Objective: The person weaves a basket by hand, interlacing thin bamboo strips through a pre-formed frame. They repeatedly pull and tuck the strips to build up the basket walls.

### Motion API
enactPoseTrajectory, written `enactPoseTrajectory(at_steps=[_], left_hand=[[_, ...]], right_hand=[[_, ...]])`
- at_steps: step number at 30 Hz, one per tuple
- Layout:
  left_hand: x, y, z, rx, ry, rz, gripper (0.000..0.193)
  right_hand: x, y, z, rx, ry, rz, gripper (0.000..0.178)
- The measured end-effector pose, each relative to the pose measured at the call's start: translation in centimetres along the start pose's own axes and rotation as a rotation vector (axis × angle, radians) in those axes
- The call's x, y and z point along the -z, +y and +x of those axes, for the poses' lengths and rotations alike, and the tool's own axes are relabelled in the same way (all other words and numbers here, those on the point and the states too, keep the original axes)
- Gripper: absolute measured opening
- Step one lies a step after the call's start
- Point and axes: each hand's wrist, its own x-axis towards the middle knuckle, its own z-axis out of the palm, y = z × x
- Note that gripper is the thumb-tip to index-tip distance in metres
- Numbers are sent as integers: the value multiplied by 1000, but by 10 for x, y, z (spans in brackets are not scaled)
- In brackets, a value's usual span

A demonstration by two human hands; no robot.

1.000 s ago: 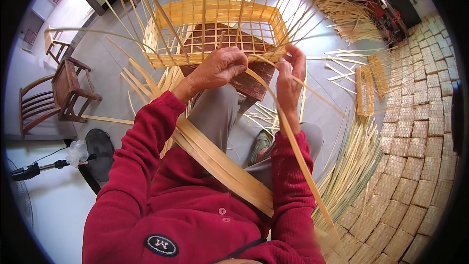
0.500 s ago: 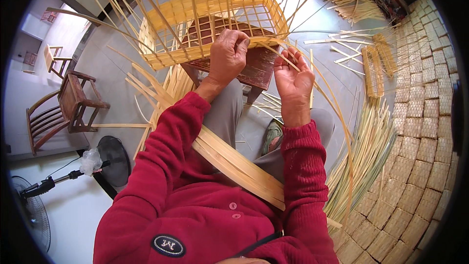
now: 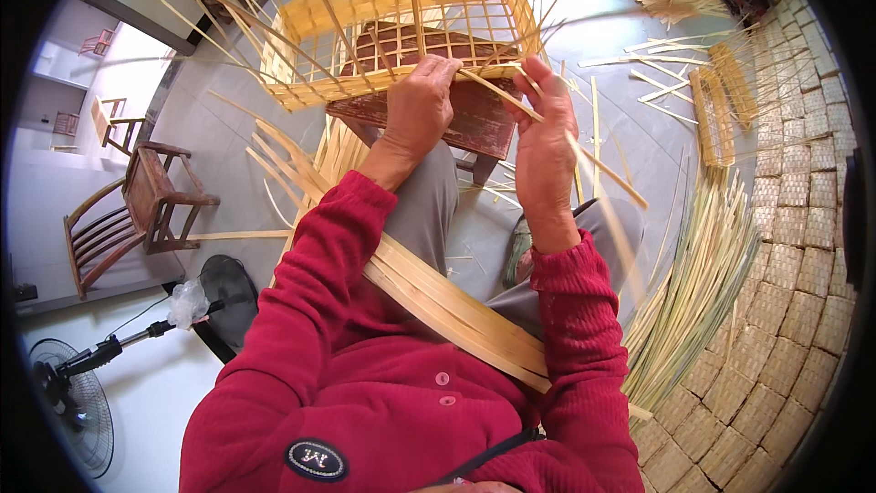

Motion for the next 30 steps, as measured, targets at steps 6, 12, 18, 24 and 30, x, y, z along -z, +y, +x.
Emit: enactPoseTrajectory(at_steps=[6, 12, 18, 24, 30], left_hand=[[6, -14, 7, 0, -94, 113, 30], [50, -54, 5, 27, -117, 0, 28], [98, -76, -12, 16, -264, -20, 26], [92, -110, -14, -181, -203, -36, 34], [101, -79, -39, -114, 73, -106, 32]], right_hand=[[7, -7, -3, 427, -325, -765, 96], [47, -16, 27, 728, -183, -1402, 62], [38, 5, 21, 567, -546, -1466, 16], [21, 12, 24, 487, -614, -1547, 11], [18, 6, 33, 390, -685, -1486, 21]])
